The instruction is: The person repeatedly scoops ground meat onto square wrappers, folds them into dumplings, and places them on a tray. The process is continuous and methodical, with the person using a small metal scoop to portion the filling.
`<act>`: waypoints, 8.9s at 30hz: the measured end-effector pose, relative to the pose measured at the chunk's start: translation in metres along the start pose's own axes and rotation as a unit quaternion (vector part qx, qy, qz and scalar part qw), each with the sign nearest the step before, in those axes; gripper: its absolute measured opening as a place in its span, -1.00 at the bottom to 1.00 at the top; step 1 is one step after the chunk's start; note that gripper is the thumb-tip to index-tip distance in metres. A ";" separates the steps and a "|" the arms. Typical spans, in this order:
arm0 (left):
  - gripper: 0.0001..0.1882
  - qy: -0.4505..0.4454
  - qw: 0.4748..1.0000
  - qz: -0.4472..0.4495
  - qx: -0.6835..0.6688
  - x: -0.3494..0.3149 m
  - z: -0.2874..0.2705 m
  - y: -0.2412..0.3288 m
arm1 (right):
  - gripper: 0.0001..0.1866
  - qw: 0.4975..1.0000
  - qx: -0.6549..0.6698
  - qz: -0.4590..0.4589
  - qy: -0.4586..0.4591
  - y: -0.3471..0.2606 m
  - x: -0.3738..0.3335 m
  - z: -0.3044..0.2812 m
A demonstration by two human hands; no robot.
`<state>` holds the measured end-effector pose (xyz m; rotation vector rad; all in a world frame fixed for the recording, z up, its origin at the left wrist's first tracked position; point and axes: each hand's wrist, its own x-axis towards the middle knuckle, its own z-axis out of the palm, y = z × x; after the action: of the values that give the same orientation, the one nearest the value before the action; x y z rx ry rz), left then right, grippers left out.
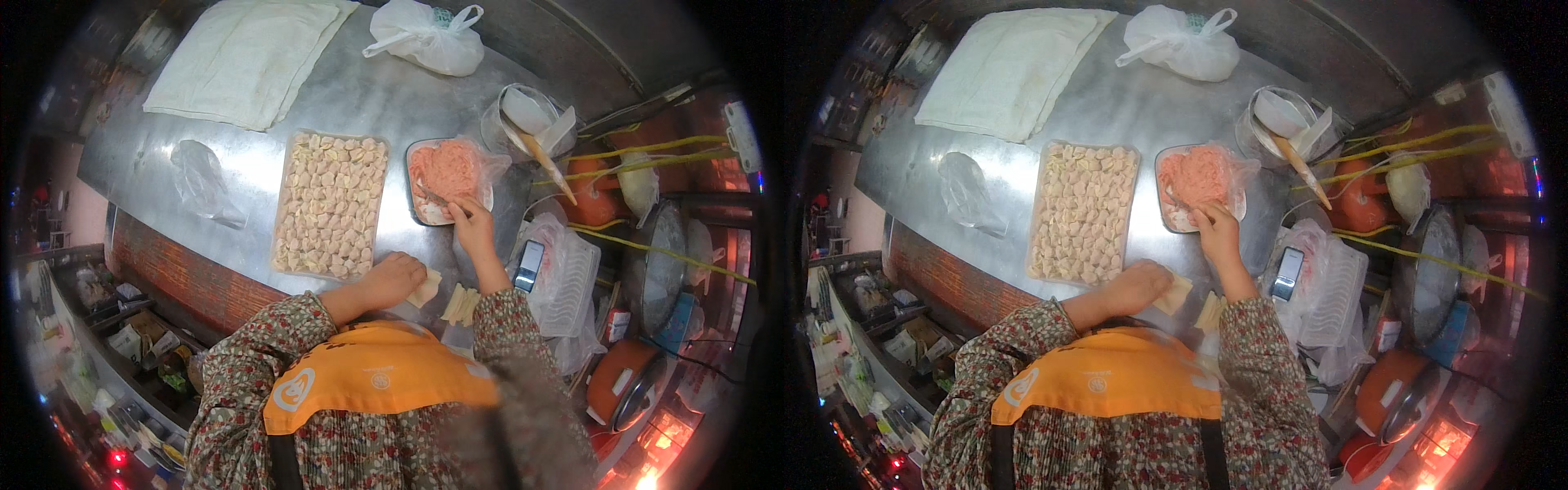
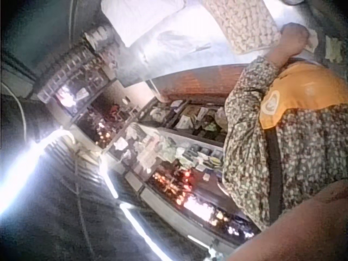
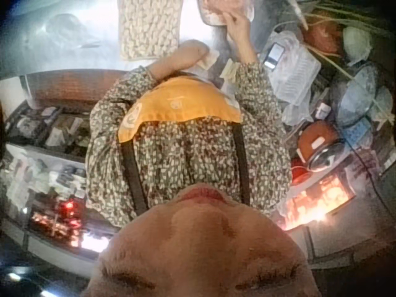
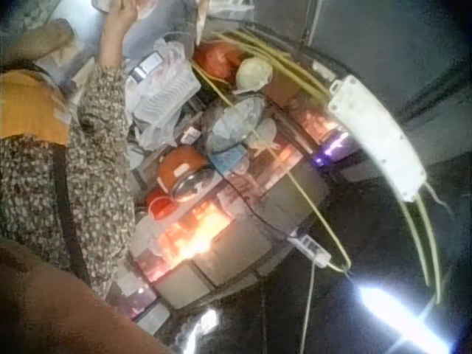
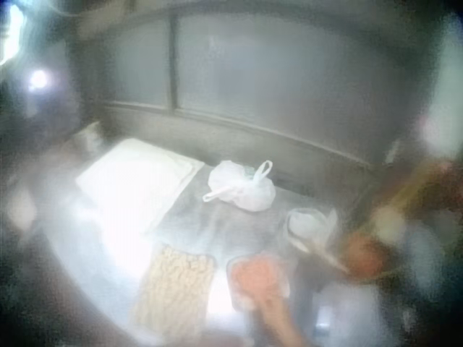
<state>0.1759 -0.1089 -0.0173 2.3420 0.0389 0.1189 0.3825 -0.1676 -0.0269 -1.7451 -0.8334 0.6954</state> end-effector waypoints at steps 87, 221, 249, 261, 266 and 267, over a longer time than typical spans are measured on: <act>-0.36 0.260 0.318 -0.071 -0.909 -0.019 -0.126 0.038 | -0.68 0.879 -0.166 -0.421 -0.147 -0.151 -0.112 0.003; -0.37 0.364 0.346 -0.165 -0.849 -0.067 -0.122 -0.016 | -0.87 0.988 -0.101 -0.113 0.010 -0.096 -0.077 0.024; -0.45 0.309 0.301 -0.196 -0.880 -0.046 -0.106 -0.023 | -0.82 0.928 0.340 0.148 -0.042 -0.084 -0.049 0.031; -0.39 0.366 0.287 -0.222 -0.857 -0.049 -0.121 -0.022 | -0.74 0.903 -0.151 -0.372 -0.154 -0.139 -0.100 0.076; -0.42 0.384 0.350 -0.193 -0.832 -0.059 -0.125 -0.029 | -0.75 0.922 -0.106 -0.322 -0.188 -0.145 -0.113 0.066; -0.44 0.375 0.352 -0.189 -0.836 -0.062 -0.125 -0.031 | -0.75 0.926 -0.096 -0.313 -0.187 -0.145 -0.114 0.066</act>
<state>0.1020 -0.0026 0.0429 -0.0431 0.5889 0.6222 0.2342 -0.1900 0.0990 -1.3947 -1.6774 0.5195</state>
